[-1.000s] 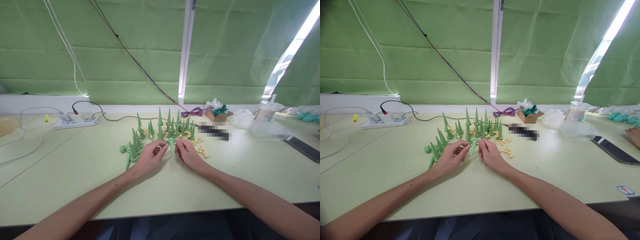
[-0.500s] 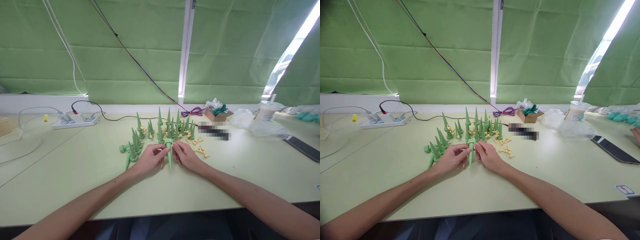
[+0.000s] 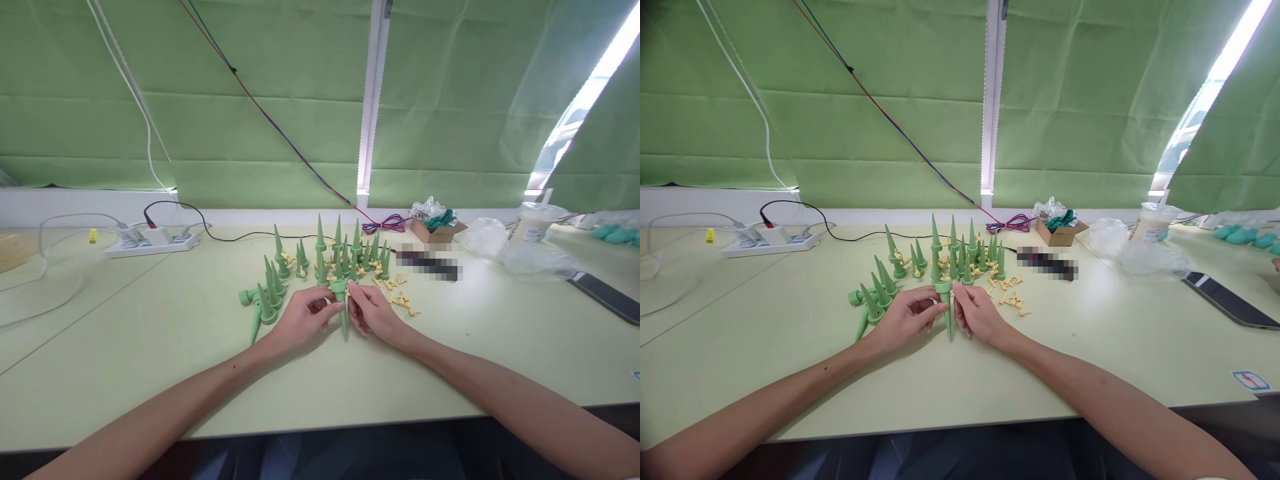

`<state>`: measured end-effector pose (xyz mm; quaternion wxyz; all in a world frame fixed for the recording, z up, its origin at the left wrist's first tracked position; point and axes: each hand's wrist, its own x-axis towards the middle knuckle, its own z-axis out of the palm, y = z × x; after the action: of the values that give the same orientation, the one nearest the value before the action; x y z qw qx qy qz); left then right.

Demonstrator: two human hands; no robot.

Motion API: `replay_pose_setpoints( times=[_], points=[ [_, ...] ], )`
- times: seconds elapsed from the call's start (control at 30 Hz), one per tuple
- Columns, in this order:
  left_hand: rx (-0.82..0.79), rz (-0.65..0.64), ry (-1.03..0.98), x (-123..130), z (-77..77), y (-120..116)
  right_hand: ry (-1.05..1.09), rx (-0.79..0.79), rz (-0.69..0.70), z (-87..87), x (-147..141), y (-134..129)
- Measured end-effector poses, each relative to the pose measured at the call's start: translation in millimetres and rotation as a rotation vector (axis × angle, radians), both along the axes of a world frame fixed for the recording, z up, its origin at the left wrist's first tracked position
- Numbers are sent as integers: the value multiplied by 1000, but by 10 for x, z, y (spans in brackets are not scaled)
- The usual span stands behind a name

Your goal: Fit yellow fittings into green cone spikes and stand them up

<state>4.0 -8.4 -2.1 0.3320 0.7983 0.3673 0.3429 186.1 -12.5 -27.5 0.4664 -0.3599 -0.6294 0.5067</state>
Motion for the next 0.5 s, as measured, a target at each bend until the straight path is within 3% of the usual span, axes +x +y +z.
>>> replay_pose_setpoints(
  times=[0.33, 0.5],
  points=[
    [435, -30, 45, -28, -67, 25, 20, -123, 72, 87, 9, -23],
    [559, -50, 132, -65, -78, 33, 11, -133, 133, 71, 36, 5]
  ],
)
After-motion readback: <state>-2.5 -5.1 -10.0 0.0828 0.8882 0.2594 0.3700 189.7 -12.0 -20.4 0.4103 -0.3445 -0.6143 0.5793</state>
